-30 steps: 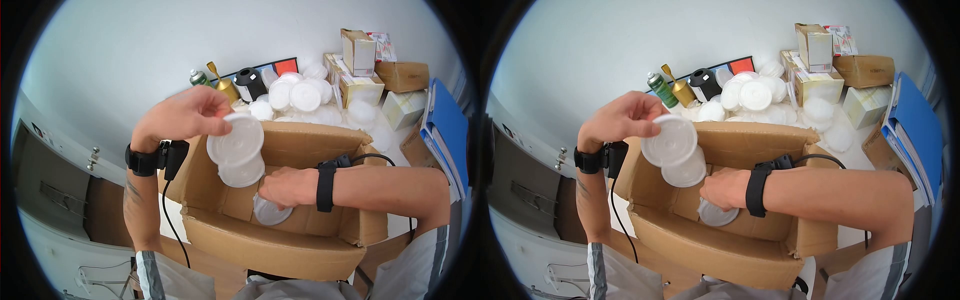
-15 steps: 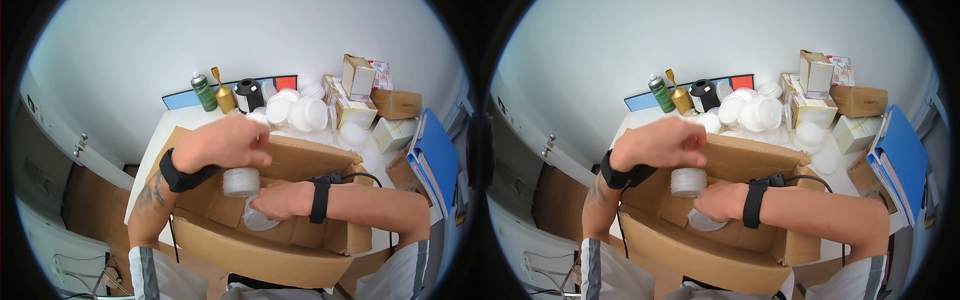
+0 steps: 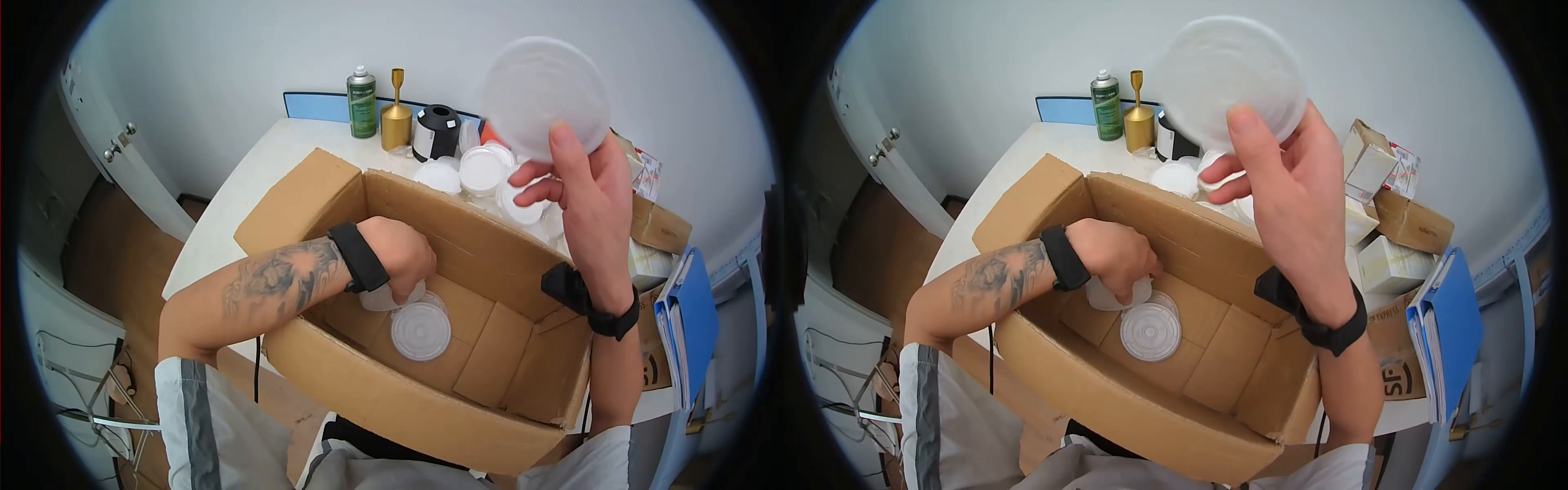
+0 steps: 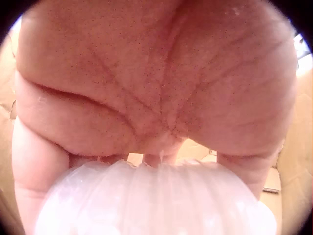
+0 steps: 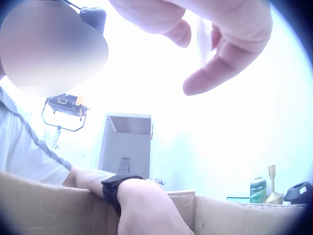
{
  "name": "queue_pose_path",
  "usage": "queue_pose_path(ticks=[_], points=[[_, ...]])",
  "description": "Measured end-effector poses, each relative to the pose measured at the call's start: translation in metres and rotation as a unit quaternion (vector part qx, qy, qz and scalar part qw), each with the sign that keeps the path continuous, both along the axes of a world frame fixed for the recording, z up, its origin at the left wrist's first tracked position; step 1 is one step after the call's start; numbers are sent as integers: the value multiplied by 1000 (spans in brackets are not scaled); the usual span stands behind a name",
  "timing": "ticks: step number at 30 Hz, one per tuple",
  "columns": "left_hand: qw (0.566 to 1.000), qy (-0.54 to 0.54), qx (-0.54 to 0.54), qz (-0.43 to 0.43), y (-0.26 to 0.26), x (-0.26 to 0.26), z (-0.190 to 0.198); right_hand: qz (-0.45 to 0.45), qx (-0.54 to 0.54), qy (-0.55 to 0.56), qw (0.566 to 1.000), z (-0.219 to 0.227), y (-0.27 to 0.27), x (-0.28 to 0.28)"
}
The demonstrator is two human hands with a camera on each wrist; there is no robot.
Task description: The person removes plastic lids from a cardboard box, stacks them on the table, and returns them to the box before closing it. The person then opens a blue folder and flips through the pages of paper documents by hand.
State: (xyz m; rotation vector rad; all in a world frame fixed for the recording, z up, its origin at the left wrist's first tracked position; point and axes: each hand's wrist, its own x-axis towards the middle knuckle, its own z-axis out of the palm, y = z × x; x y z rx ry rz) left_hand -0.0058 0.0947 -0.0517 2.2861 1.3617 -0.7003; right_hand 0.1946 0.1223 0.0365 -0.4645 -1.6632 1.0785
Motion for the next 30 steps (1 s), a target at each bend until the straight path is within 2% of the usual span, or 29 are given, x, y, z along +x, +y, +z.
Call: queue_pose_path(ticks=[1, 2, 3, 4, 5, 6, 8, 9, 11, 12, 14, 16, 18, 20, 24, 26, 27, 28, 29, 30], points=[[1000, 0, 0, -2, -2, 0, 3, -2, 0, 0, 1000, -5, 4, -2], [1000, 1, -2, 9, -4, 0, 7, -53, 30, -151, 987, -14, 11, -4], [1000, 2, -3, 20, -6, 1, 12, -101, 60, -297, 948, -19, 14, -6], [1000, 0, -1, 18, -8, 1, 23, -70, 120, -387, 912, -25, 4, -8], [999, 30, -42, 14, -10, 2, 37, -59, 157, -491, 855, -38, -5, -12], [995, 58, -84, 12, -9, 2, 43, -53, 210, -598, 772, -46, -16, -15], [995, 31, -95, 7, -3, -7, 34, 102, 182, -721, 661, -53, -28, -24], [995, 12, -104, 0, 0, -9, 30, 102, 176, -723, 660, -63, -32, -23], [994, 24, -110, -1, -1, -4, 40, 195, 149, -741, 625, -95, -31, -22], [994, 25, -107, -1, -2, -4, 40, 191, 147, -742, 625, -107, -29, -21], [994, 28, -102, -7, -5, -2, 41, 217, 151, -702, 662, -123, -27, -21], [994, 21, -108, 27, -9, 0, 45, 215, 139, -696, 670, -128, -27, -24], [995, 19, -97, 24, -10, 1, 44, 218, 132, -691, 677, -130, -30, -30], [996, 13, -86, 27, -10, -1, 44, 274, 112, -727, 620, -130, -34, -38], [996, -3, -71, 58, -5, -5, 30, 302, 117, -704, 632, -118, -28, -37], [996, -9, -63, 65, -5, -3, 27, 343, 79, -717, 601, -79, -26, -40], [992, 7, -104, 70, -5, 0, 32, 342, 82, -719, 599, -69, -23, -36], [986, 23, -145, 75, -6, 2, 35, 345, 104, -672, 647, -60, -17, -27], [987, 22, -141, 78, -8, 2, 35, 347, 124, -620, 692, -47, -13, -19], [988, 7, -127, 86, -10, 2, 34, 306, 131, -573, 749, -29, -11, -10]])
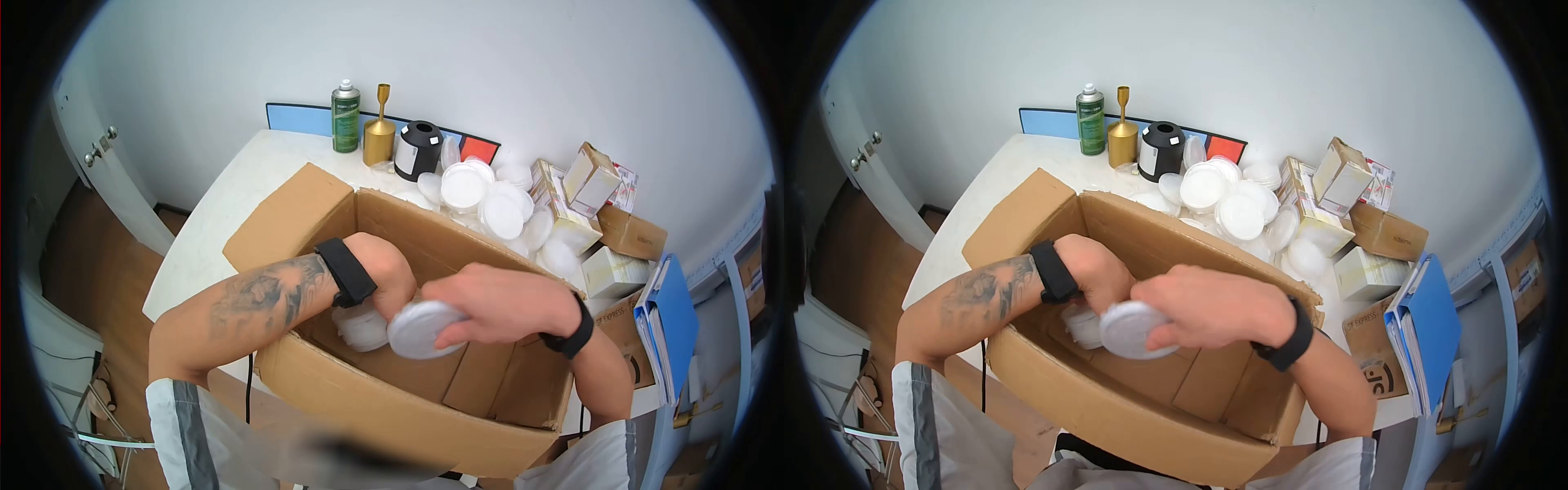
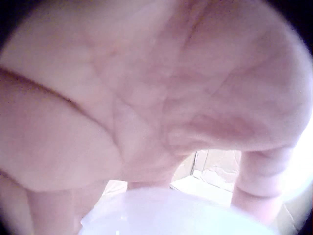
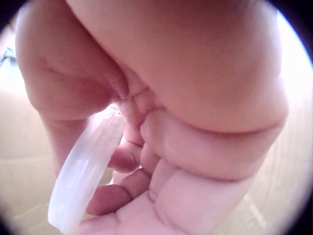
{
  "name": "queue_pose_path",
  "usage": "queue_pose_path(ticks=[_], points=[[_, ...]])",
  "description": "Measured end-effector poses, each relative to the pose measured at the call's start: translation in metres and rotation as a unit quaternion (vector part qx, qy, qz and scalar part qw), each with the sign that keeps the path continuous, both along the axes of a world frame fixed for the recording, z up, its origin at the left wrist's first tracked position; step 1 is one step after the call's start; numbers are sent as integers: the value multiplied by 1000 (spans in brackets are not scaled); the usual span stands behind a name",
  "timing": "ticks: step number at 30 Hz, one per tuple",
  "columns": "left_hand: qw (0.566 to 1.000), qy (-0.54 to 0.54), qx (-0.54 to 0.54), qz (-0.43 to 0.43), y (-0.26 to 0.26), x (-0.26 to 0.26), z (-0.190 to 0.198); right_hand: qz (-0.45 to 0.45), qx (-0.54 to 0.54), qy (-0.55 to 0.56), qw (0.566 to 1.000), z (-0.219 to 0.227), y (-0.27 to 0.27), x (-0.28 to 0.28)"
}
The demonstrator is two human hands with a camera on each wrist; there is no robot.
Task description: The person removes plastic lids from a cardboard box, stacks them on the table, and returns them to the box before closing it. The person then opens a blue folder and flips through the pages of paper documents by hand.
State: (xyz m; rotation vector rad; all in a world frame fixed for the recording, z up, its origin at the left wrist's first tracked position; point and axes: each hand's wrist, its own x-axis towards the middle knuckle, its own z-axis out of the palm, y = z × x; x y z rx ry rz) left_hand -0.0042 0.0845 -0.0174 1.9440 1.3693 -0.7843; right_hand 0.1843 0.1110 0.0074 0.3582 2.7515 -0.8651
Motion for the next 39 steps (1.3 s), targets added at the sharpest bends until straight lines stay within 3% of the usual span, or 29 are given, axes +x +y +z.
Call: queue_pose_path(ticks=[1, 2, 3, 5, 6, 7, 9, 10, 12, 14, 17, 19, 21, 25, 31, 35, 38, 39], points=[[1000, -12, 16, 9, -3, 0, -1, -38, 7, 76, 996, 19, 2, 7], [996, -43, 39, 75, -9, -5, -4, -134, 7, 163, 977, 27, 7, 13], [995, -43, 40, 76, -7, -3, -6, -228, 6, 248, 941, 32, 11, 16], [997, 60, -3, 40, 0, 4, -11, -423, 147, 335, 829, 40, 17, 11], [997, 61, -26, 26, 5, 2, -12, -349, 401, 434, 728, 18, 35, 12], [997, 63, -27, 24, 6, 0, -12, -353, 400, 434, 726, 17, 32, 11], [998, 56, -27, -3, 9, -5, -13, -265, 422, 438, 748, 13, 22, 3], [998, 55, -31, -2, 10, -7, -11, -239, 373, 365, 819, 7, 13, 2], [1000, 9, -1, 0, 11, -9, -4, -204, 276, 79, 936, 3, -4, -7], [1000, -7, 24, -16, 9, -11, 8, -63, 256, -108, 959, -26, 1, -5], [995, -60, 81, -27, 5, -20, 15, -43, 183, -70, 980, -52, 2, -3], [972, -171, 162, 15, 4, -26, 19, -72, 128, -91, 985, -54, 6, -4], [965, -200, 167, 31, 8, -32, 19, -132, 1, 16, 991, -54, 9, -6], [931, -327, 153, 54, 8, -48, 17, -216, -95, 52, 970, -30, -2, -6], [881, -465, 66, 64, 11, -61, 23, -215, -180, 135, 950, -11, 3, 1], [836, -548, 10, 37, 13, -65, 19, -247, -135, 125, 951, 18, -7, 11], [870, -492, 15, 28, 14, -61, 19, -323, -22, 259, 910, 33, -11, 18], [870, -491, 16, 31, 13, -60, 18, -320, -23, 259, 911, 31, -4, 16]])
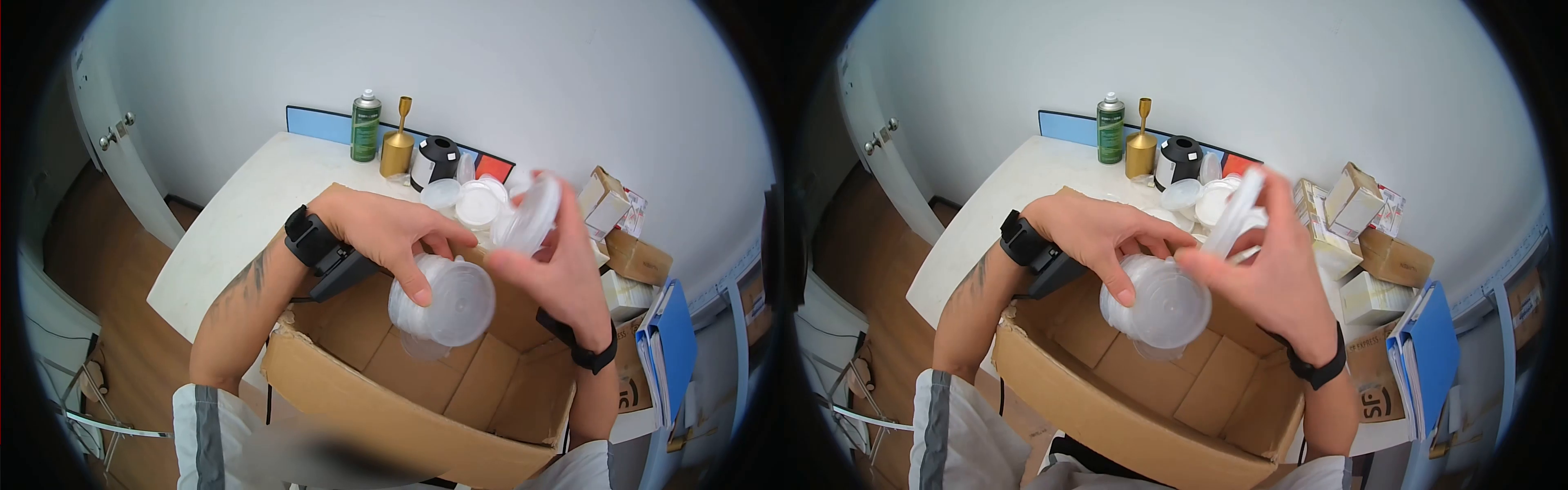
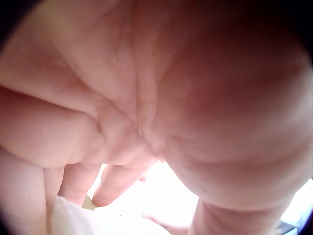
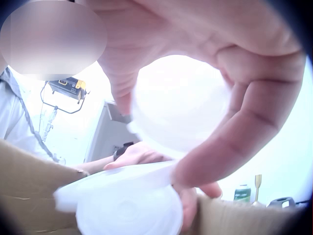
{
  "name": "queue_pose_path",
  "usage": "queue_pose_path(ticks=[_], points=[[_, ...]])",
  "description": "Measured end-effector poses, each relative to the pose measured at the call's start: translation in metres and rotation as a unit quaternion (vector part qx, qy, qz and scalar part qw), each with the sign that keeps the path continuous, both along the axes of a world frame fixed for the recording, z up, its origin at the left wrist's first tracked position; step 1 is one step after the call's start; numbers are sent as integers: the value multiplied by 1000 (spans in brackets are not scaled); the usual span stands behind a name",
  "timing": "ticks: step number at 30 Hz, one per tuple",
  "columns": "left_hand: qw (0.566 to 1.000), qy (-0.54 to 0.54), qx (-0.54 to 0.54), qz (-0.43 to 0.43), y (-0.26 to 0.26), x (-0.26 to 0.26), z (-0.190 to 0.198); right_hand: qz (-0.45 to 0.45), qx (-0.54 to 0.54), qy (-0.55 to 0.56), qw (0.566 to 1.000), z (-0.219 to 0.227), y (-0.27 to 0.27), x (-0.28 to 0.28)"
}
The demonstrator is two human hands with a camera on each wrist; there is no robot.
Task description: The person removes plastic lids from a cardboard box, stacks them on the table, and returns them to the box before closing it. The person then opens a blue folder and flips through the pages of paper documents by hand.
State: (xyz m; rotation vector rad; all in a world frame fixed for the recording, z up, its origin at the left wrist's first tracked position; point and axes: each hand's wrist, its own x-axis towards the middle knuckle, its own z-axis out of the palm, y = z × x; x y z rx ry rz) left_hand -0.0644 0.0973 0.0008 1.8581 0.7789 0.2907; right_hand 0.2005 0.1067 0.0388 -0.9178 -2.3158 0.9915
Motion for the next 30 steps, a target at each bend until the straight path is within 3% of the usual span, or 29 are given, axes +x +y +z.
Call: queue_pose_path(ticks=[1, 2, 3, 5, 6, 8, 10, 12, 14, 15, 18, 19, 26, 30], points=[[1000, 5, 10, 17, -1, 1, -1, -68, 124, 83, 986, -4, 11, -4], [999, 11, 20, 33, -2, 2, -2, -137, 244, 163, 946, -10, 21, -7], [999, 14, 17, 31, -3, 3, -2, -141, 241, 164, 946, -16, 31, -8], [999, 18, 24, 25, -3, 3, -1, -223, 516, 77, 824, -25, 46, -9], [999, 19, 24, 22, 0, 4, -1, -226, 516, 76, 823, -26, 42, -6], [999, -7, 36, 29, 3, 4, -5, -84, 504, 28, 859, -25, 15, -5], [997, -30, 37, 53, 3, 2, -12, -58, 528, -14, 847, -25, -8, -11], [996, -48, 42, 68, 3, 4, -12, 115, 366, -31, 923, -29, -15, -12], [994, -54, -59, 78, 3, 4, -2, 119, 361, -68, 922, -34, -16, -13], [994, -61, -51, 77, 3, 3, -2, 128, 354, -105, 921, -36, -15, -12], [986, -124, -97, 59, 3, 3, -3, 138, 355, -49, 923, -37, -11, -8], [987, -97, -107, 64, 3, 4, 1, 137, 349, -57, 925, -37, -10, -7], [986, -103, -101, 82, -9, 10, 9, 134, 280, 4, 950, -32, 2, 0], [993, -59, -73, 71, -4, 7, -1, 35, 291, 64, 954, -21, 15, 2]])
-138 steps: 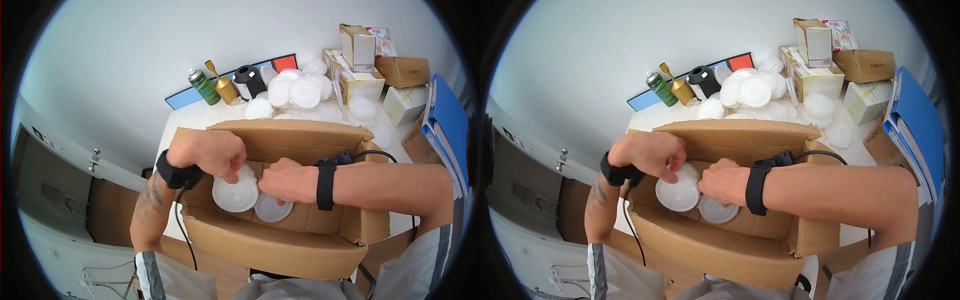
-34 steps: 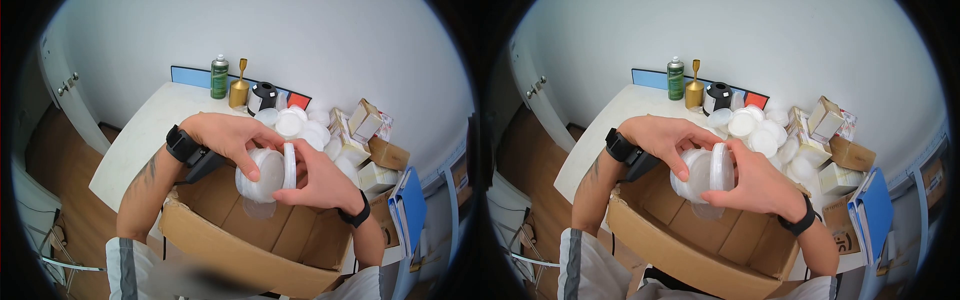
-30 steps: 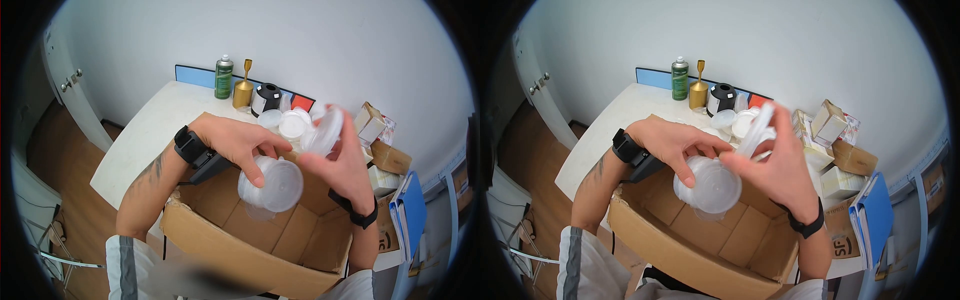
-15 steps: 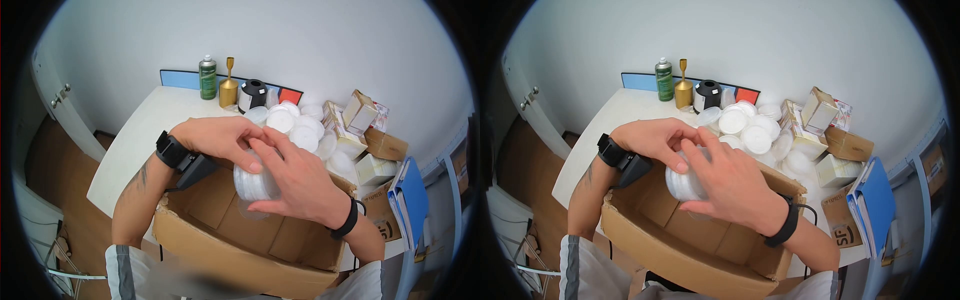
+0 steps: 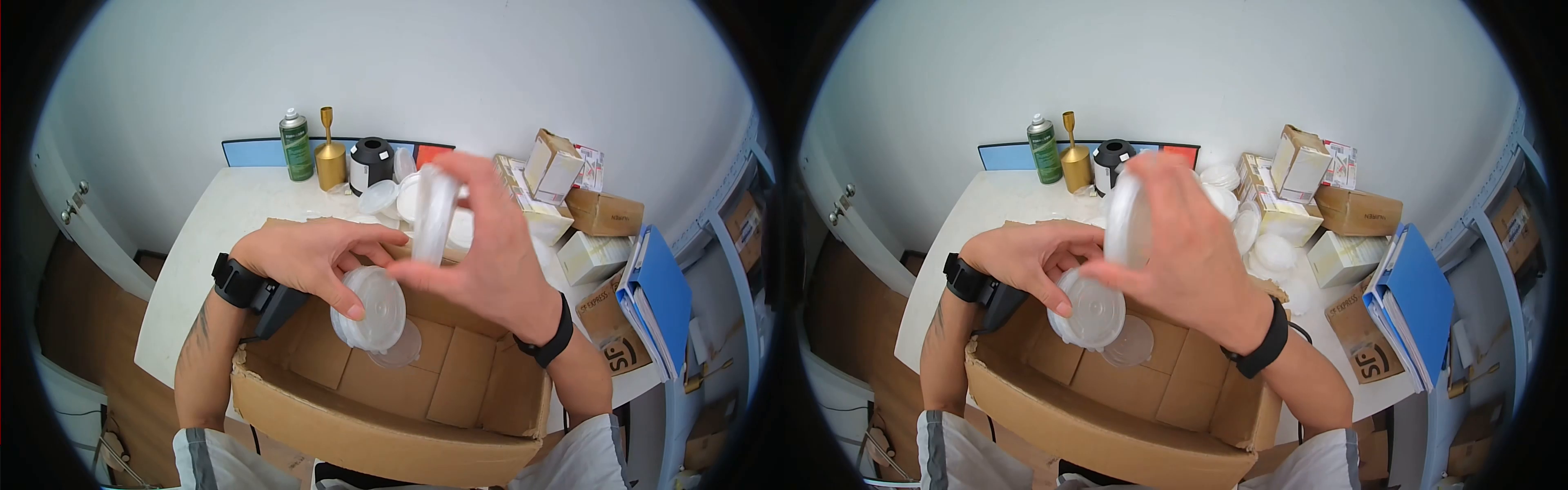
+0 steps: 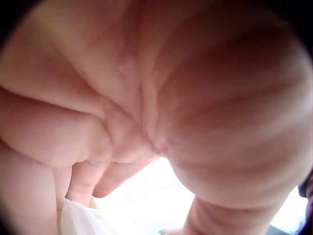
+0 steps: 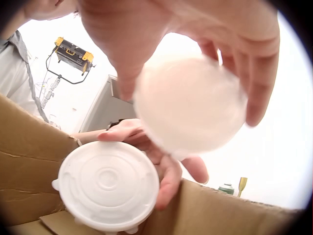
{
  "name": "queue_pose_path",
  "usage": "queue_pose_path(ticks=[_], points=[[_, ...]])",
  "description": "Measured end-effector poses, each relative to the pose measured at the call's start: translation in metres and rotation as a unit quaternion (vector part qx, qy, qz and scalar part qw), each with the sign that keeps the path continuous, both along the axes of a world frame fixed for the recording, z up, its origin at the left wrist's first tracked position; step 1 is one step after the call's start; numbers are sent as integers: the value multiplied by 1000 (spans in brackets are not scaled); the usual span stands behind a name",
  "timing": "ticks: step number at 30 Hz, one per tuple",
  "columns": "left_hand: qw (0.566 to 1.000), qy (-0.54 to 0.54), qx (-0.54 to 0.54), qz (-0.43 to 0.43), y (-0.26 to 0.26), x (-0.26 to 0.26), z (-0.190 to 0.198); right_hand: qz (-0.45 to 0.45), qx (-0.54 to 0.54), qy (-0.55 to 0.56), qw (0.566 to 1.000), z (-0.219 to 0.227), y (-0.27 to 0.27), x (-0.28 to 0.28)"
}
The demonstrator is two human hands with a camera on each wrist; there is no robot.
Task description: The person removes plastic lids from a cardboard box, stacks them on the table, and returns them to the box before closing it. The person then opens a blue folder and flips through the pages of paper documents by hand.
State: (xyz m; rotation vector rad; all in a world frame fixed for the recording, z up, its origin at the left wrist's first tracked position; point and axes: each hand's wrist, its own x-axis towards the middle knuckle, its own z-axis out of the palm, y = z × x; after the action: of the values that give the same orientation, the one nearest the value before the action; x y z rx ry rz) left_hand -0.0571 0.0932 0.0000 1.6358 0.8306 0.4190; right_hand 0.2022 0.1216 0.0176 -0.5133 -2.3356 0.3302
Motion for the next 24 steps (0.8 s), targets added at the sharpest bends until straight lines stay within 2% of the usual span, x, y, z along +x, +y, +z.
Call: queue_pose_path(ticks=[1, 2, 3, 5, 6, 7, 8, 10, 12, 16, 18, 20, 21, 23, 24], points=[[1000, 2, 9, -2, 1, 0, -2, -108, 139, 54, 983, 2, 12, -2], [1000, 3, 17, -3, 0, -1, -4, -213, 272, 107, 932, 2, 21, -4], [1000, 3, 15, -3, -1, -1, -4, -213, 270, 107, 933, -1, 28, -5], [1000, 5, 15, 9, 0, -1, -1, -287, 323, 74, 899, -3, 37, -7], [1000, 6, 19, 12, 0, 0, 3, -285, 327, 77, 898, -3, 34, -8], [999, -33, 13, 35, -2, 1, 7, -158, 287, 54, 943, -6, 23, -9], [995, -75, 4, 58, -4, 3, 6, -28, 239, 26, 970, -9, 11, -10], [992, -97, 26, 71, 0, 2, 2, 71, 110, -41, 991, -12, -21, -18], [981, -160, 26, 102, -3, 2, 5, 57, 93, -58, 992, -20, -28, -24], [989, -126, -12, 73, -6, -3, 5, 54, 80, -83, 992, -23, -20, -21], [985, -156, 4, 73, -8, 2, -3, 53, 64, -95, 992, -17, -17, -18], [980, -186, 15, 72, -9, 3, -4, 37, 38, -24, 998, -11, -19, -14], [979, -190, -15, 74, -11, 2, -2, 37, 38, -23, 998, -9, -16, -11], [977, -193, -44, 76, -10, 0, 1, -19, 111, 129, 985, -1, -5, -8], [985, -156, -37, 66, -8, -1, 2, -65, 151, 164, 973, 6, 0, -8]])
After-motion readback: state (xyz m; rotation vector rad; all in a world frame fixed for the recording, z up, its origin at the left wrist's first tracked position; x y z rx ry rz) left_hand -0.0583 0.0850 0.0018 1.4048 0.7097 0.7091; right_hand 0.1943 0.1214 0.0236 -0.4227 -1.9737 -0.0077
